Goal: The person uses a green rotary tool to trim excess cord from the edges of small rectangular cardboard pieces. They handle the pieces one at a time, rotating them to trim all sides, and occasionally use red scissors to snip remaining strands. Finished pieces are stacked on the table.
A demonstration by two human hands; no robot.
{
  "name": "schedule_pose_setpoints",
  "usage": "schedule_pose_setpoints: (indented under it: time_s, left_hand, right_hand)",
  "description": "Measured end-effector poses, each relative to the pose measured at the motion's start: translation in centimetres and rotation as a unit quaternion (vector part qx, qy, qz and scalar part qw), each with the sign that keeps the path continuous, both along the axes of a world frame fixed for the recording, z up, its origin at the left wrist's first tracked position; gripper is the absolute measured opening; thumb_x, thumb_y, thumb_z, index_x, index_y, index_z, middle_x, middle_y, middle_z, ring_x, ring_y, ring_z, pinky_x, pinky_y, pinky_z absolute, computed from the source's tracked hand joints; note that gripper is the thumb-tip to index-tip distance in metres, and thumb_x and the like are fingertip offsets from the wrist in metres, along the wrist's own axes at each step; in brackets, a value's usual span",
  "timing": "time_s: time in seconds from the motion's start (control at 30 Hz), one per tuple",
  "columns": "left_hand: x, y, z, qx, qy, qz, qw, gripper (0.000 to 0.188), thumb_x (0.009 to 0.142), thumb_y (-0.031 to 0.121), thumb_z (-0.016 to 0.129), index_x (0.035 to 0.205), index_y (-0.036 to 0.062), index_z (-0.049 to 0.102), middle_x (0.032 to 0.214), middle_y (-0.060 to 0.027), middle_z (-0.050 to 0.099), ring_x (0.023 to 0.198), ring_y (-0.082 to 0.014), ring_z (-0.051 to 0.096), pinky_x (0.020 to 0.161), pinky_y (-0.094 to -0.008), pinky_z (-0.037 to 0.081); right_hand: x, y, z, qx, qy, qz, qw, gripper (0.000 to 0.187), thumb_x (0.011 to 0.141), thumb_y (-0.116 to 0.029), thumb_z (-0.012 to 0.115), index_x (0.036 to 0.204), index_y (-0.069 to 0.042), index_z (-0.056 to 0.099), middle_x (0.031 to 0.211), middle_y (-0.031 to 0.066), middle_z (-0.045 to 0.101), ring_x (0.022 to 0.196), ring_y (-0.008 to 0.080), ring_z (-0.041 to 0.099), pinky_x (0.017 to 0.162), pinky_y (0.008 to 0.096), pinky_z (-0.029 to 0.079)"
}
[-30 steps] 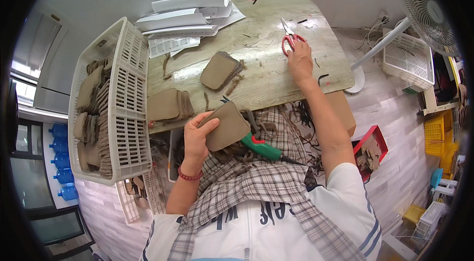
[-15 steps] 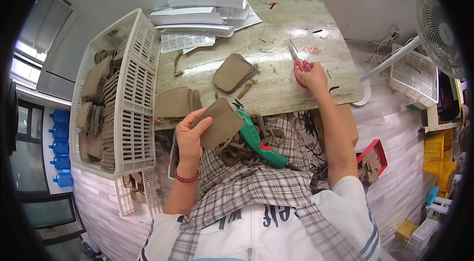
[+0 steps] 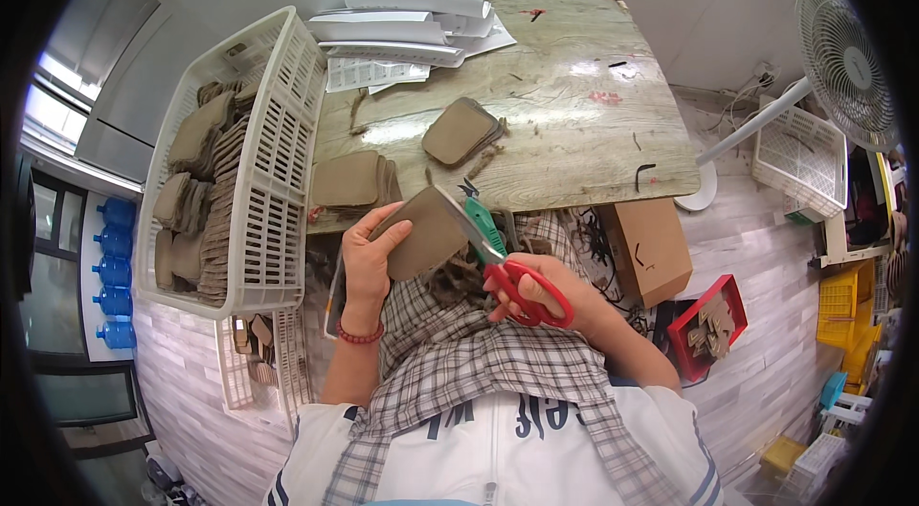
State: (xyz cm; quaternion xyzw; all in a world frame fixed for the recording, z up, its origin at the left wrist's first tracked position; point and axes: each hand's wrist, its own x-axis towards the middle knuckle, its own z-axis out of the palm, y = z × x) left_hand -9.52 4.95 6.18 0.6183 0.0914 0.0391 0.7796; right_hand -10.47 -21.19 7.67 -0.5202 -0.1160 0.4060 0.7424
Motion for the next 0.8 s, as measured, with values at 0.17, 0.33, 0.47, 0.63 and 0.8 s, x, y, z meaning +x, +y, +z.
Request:
schedule_pose_setpoints:
  time_s: [0.17,0.33,0.47,0.63,0.8]
  left_hand:
    - [-0.6,0.1,0.3,-0.005,0.000,-0.026,1.000,0.027,0.082,0.001,0.068,0.109,-0.0036,0.066,0.096,-0.0057,0.069,0.083,-0.0096,0.063,0.075,-0.0224,0.051]
    - [-1.1,0.2,0.0,-0.008,-0.006,-0.051,0.999,0.027,0.082,0.000,0.068,0.109,-0.0023,0.067,0.096,-0.0045,0.069,0.084,-0.0091,0.063,0.075,-0.0224,0.050]
    - [-1.3,0.1,0.4,-0.027,-0.006,-0.059,0.998,0.028,0.082,-0.001,0.067,0.109,-0.0022,0.067,0.097,-0.0052,0.069,0.084,-0.0093,0.063,0.076,-0.0222,0.050]
    - [-1.5,0.0,0.3,-0.053,-0.004,-0.063,0.997,0.028,0.081,-0.002,0.067,0.110,-0.0022,0.067,0.098,-0.0067,0.069,0.085,-0.0101,0.064,0.077,-0.0225,0.051]
    - [-1.6,-0.1,0.5,-0.052,0.000,-0.071,0.996,0.029,0.082,-0.001,0.067,0.110,-0.0019,0.067,0.098,-0.0070,0.069,0.084,-0.0105,0.064,0.075,-0.0229,0.051]
  right_hand:
    - [-1.1,0.4,-3.2,0.062,0.039,0.036,0.997,0.082,0.078,-0.074,0.052,0.111,0.001,0.052,0.088,0.0033,0.057,0.083,0.0161,0.061,0.092,0.0384,0.050]
    - [-1.5,0.8,-3.9,0.115,0.056,0.072,0.989,0.079,0.082,-0.072,0.049,0.111,0.002,0.052,0.088,0.0050,0.056,0.085,0.0167,0.060,0.092,0.0421,0.050]
    - [-1.9,0.7,-4.9,0.155,0.068,0.070,0.983,0.078,0.085,-0.071,0.043,0.110,0.002,0.052,0.086,0.0061,0.054,0.076,0.0142,0.056,0.090,0.0436,0.051]
    - [-2.0,0.8,-4.8,0.166,0.046,0.064,0.983,0.081,0.085,-0.073,0.035,0.109,0.003,0.051,0.083,0.0064,0.052,0.067,0.0120,0.049,0.085,0.0428,0.053]
    - [-2.0,0.7,-4.2,0.120,0.047,0.061,0.990,0.094,0.076,-0.083,0.036,0.104,0.005,0.053,0.080,0.0056,0.051,0.063,0.0120,0.048,0.080,0.0408,0.055]
